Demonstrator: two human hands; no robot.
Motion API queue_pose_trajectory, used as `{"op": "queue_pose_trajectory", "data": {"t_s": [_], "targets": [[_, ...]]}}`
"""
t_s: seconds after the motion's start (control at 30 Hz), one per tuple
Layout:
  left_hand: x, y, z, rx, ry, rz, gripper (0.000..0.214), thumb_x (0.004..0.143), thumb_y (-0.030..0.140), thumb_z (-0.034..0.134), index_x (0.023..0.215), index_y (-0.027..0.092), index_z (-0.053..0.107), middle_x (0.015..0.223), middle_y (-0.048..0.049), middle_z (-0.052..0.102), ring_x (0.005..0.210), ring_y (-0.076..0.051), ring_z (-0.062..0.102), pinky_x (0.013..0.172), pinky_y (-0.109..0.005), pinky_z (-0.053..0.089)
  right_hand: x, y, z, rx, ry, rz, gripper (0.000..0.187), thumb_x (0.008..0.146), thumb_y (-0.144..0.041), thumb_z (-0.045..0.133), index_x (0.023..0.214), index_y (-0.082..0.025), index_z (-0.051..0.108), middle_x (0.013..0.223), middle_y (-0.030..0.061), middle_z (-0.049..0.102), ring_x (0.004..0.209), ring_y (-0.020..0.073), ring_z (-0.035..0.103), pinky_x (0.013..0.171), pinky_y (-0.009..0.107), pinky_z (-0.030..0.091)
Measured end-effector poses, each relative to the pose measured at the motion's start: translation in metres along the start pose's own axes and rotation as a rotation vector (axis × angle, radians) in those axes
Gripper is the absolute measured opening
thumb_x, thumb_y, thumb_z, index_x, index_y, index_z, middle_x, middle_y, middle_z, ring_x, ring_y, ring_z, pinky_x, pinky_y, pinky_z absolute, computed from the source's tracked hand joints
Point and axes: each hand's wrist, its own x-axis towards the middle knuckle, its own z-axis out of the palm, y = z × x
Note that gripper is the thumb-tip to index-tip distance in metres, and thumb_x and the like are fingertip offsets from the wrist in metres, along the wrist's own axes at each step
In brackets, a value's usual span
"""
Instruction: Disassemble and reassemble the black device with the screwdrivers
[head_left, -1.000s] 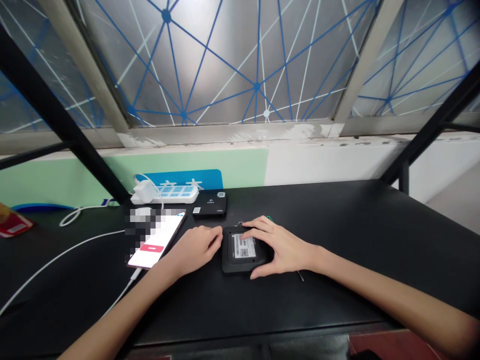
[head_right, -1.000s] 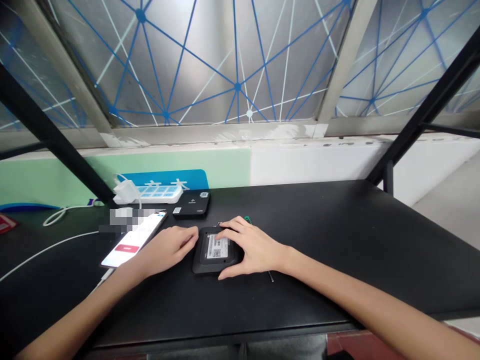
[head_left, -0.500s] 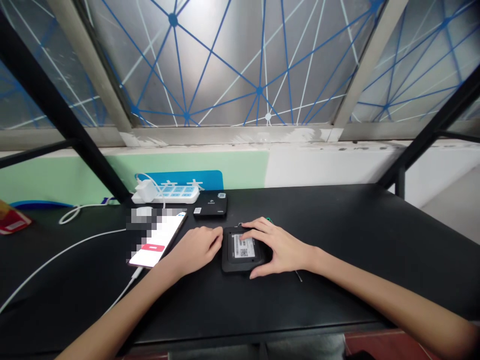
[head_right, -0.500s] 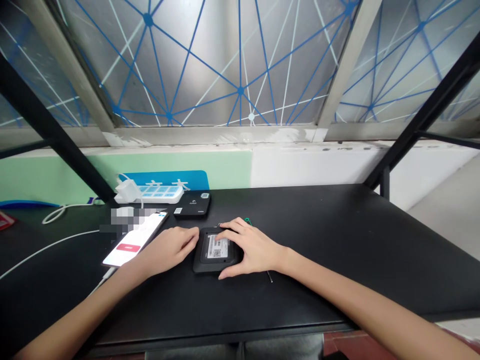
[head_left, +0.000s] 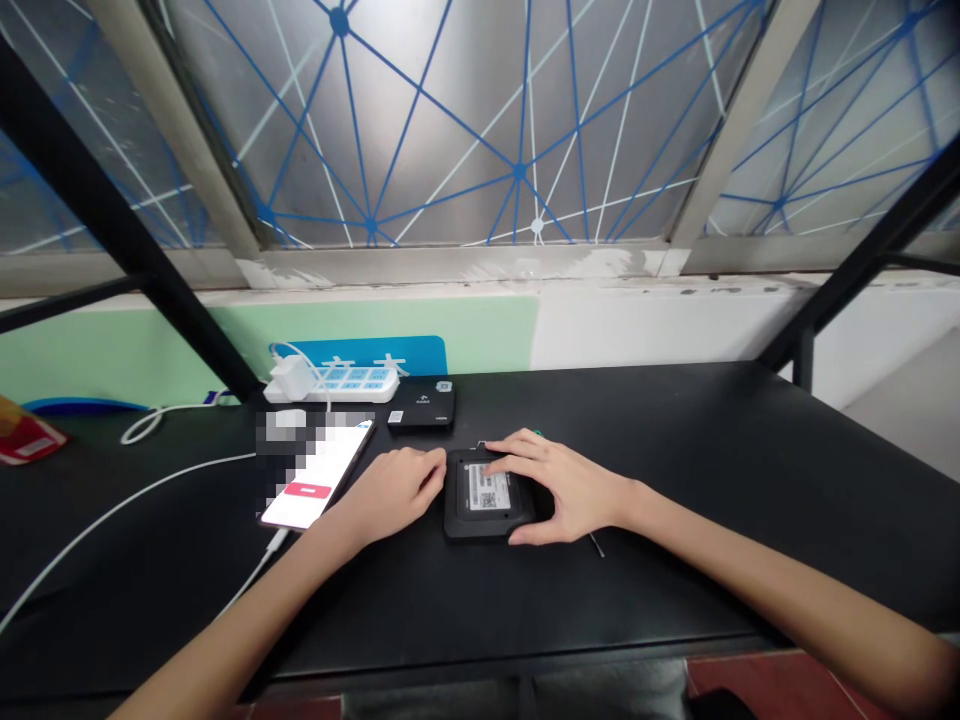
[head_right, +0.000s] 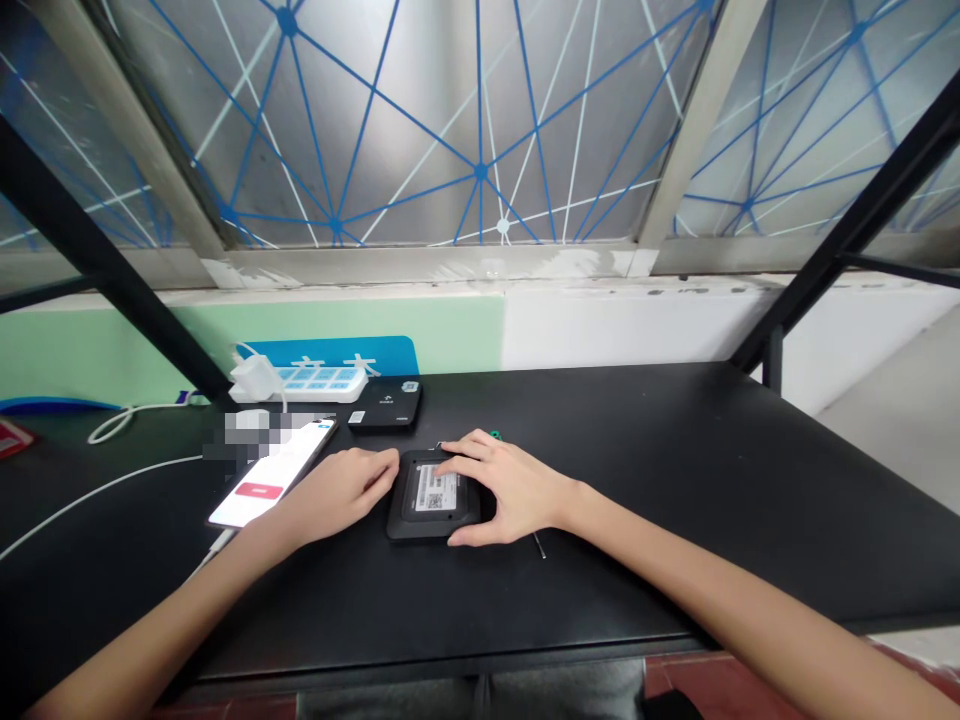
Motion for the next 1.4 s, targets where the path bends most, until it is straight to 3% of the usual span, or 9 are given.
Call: {"op": "queue_pose_trajectory", "data": {"t_s": [0.5, 1.1, 1.4], "targets": [[0.0, -0.001, 0.0, -0.006, -0.001, -0.007, 0.027, 0.101, 0.03, 0.031, 0.078, 0.022, 0.044, 0.067, -0.0006, 0.057, 0.061, -0.019, 0.058, 0.056, -0.029, 0.03, 0.001, 0.001, 0.001, 0.087, 0.047, -0.002, 0.073, 0.069, -0.058, 0.078, 0.128, -0.021, 0.057, 0.139, 0.0159, 0.051, 0.123, 0.0303, 0.047, 0.104, 0.05, 0.041], [-0.001, -0.003, 0.002, -0.006, 0.018, -0.015, 0.025, 0.099, 0.031, 0.032, 0.081, 0.022, 0.046, 0.067, -0.0004, 0.058, 0.061, -0.019, 0.057, 0.055, -0.029, 0.03, -0.001, -0.002, 0.001, -0.028, 0.021, 0.039, 0.078, 0.073, -0.065, 0.071, 0.134, -0.019, 0.054, 0.141, 0.0165, 0.051, 0.124, 0.0319, 0.048, 0.107, 0.051, 0.038], [0.0, -0.003, 0.003, 0.053, 0.017, -0.079, 0.031, 0.099, 0.033, 0.034, 0.072, 0.021, 0.046, 0.065, -0.0021, 0.057, 0.059, -0.02, 0.057, 0.053, -0.029, 0.028, 0.002, -0.014, 0.011, -0.066, 0.018, 0.052, 0.068, 0.091, -0.054, 0.056, 0.147, -0.02, 0.04, 0.151, 0.0161, 0.041, 0.137, 0.0308, 0.04, 0.113, 0.051, 0.034]]}}
